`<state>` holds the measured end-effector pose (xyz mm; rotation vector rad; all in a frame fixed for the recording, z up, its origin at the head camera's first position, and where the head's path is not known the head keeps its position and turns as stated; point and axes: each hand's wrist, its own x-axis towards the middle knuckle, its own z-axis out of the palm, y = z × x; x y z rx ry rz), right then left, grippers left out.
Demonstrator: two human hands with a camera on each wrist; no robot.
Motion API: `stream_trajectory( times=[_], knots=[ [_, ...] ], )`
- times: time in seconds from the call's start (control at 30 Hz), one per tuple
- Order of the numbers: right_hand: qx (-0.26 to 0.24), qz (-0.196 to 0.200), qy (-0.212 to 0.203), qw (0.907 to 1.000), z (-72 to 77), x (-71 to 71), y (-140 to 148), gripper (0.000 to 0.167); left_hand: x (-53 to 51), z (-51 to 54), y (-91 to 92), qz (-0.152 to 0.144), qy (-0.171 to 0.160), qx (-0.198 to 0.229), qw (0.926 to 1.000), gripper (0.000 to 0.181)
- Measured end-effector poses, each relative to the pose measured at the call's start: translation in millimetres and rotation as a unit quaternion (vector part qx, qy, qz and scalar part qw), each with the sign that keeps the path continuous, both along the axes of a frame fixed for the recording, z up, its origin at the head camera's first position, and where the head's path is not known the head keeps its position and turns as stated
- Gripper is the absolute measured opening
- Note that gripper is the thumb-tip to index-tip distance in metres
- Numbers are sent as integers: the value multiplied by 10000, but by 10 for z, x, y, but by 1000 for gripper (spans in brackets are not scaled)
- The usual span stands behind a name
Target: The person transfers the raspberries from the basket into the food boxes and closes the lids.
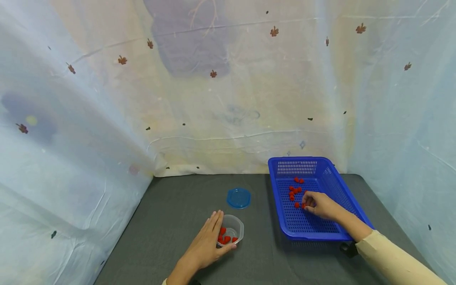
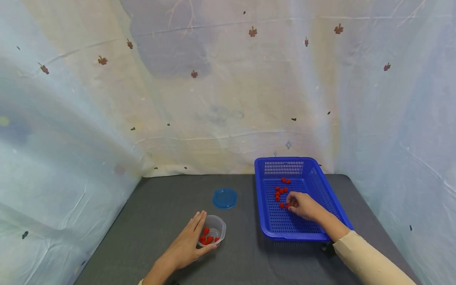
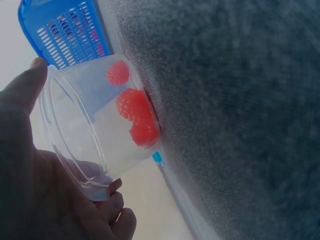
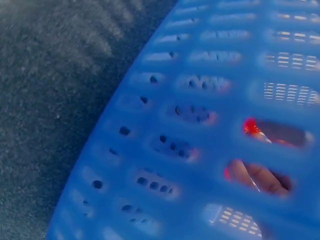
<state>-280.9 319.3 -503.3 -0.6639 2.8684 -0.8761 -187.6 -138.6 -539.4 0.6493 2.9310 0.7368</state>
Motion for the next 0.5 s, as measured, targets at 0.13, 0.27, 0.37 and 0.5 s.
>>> stream_trajectory(
  times=[0.13, 0.27, 0.37, 0.5],
  knots=[
    [4, -53, 134, 9999, 34, 3, -10, 14, 7, 4, 1, -4, 26, -11, 10000, 110],
    [44, -141, 279, 9995, 79, 9, -25, 14, 8, 6, -2, -9, 52, -11, 10000, 109],
    [50, -152, 372, 9992, 105, 20, -34, 14, 6, 5, -4, -13, 47, -7, 10000, 109],
    [-32, -140, 423, 9990, 135, 42, -63, 14, 4, 3, -4, -12, 34, -7, 10000, 110]
  ],
)
